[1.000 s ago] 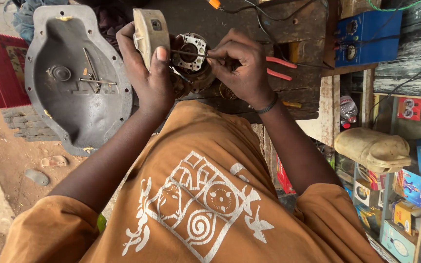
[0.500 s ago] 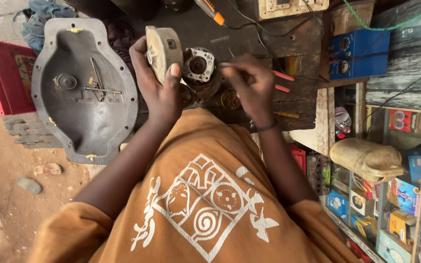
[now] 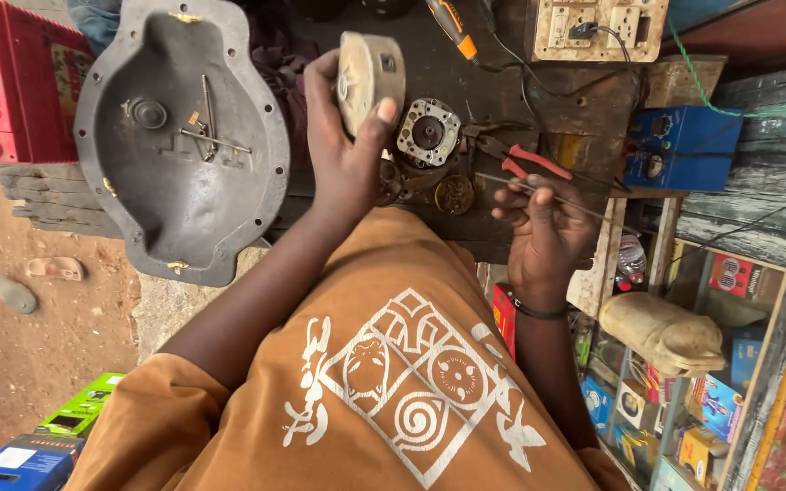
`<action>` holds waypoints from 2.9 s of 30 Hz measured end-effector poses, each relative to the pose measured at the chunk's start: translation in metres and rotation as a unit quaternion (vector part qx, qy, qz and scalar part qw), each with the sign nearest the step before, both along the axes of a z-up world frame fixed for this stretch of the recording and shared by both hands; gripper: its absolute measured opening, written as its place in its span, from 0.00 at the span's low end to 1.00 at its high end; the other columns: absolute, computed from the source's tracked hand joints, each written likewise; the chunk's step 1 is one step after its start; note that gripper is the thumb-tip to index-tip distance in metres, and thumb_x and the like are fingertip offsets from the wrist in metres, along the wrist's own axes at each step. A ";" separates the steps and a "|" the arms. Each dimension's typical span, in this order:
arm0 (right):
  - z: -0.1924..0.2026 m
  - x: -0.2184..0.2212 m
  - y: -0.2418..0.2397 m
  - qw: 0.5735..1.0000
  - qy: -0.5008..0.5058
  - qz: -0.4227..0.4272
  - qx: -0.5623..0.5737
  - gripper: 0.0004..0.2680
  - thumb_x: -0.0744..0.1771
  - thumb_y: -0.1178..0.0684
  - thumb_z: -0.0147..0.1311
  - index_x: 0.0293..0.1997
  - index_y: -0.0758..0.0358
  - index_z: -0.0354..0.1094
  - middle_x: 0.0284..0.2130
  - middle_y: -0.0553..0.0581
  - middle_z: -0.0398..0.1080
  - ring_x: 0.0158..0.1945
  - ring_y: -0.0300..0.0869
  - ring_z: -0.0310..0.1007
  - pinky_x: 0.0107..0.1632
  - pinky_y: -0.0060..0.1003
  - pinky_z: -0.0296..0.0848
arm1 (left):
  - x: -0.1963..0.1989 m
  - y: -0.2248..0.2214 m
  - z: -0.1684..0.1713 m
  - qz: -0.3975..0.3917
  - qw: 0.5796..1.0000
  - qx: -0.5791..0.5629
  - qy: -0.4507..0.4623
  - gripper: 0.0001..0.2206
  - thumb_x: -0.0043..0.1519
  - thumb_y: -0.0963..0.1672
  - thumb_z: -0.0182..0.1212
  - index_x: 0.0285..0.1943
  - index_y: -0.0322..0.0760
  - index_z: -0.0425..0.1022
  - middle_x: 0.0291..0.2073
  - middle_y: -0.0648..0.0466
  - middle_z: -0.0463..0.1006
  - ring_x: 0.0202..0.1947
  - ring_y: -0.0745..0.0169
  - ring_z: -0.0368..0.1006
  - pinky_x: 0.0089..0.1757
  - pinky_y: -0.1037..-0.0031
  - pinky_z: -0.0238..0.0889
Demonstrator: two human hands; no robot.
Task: Repairing or assembling a small electrical motor or alternator component by hand at a workbench.
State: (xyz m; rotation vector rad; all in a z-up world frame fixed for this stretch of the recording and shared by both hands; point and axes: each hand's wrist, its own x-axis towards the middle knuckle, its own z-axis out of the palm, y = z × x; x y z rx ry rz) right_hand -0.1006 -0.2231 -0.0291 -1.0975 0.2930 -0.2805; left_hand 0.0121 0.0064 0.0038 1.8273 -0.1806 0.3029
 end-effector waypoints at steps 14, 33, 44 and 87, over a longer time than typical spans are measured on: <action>0.020 0.030 0.034 0.989 -0.019 -0.067 -0.129 0.07 0.73 0.57 0.54 0.50 0.74 0.68 0.42 0.70 0.77 0.47 0.53 0.83 0.46 0.46 0.83 | 0.054 -0.025 -0.007 -0.212 0.961 -0.140 0.111 0.26 0.74 0.58 0.49 0.61 0.30 0.61 0.45 0.50 0.76 0.44 0.65 0.77 0.47 0.74 0.75; 0.002 0.025 0.039 0.995 -0.018 -0.073 -0.061 0.06 0.73 0.57 0.52 0.51 0.71 0.68 0.44 0.67 0.77 0.48 0.51 0.82 0.50 0.45 0.86 | 0.046 -0.040 0.017 -0.204 0.975 0.037 0.084 0.30 0.73 0.59 0.53 0.66 0.32 0.59 0.55 0.43 0.77 0.57 0.52 0.78 0.56 0.63 0.72; 0.001 0.034 0.048 0.994 -0.028 -0.096 -0.034 0.06 0.73 0.56 0.52 0.50 0.70 0.66 0.43 0.67 0.77 0.47 0.51 0.82 0.51 0.46 0.86 | 0.050 -0.038 0.007 -0.204 0.973 0.026 0.104 0.29 0.72 0.59 0.50 0.64 0.32 0.59 0.51 0.43 0.76 0.53 0.55 0.77 0.52 0.64 0.73; 0.015 0.052 0.021 0.944 0.019 0.137 -0.299 0.18 0.69 0.51 0.62 0.66 0.60 0.66 0.60 0.54 0.73 0.62 0.42 0.75 0.63 0.38 0.77 | -0.028 0.057 0.004 -0.175 0.933 -0.290 0.119 0.31 0.67 0.53 0.54 0.72 0.30 0.53 0.60 0.41 0.73 0.63 0.56 0.72 0.63 0.65 0.65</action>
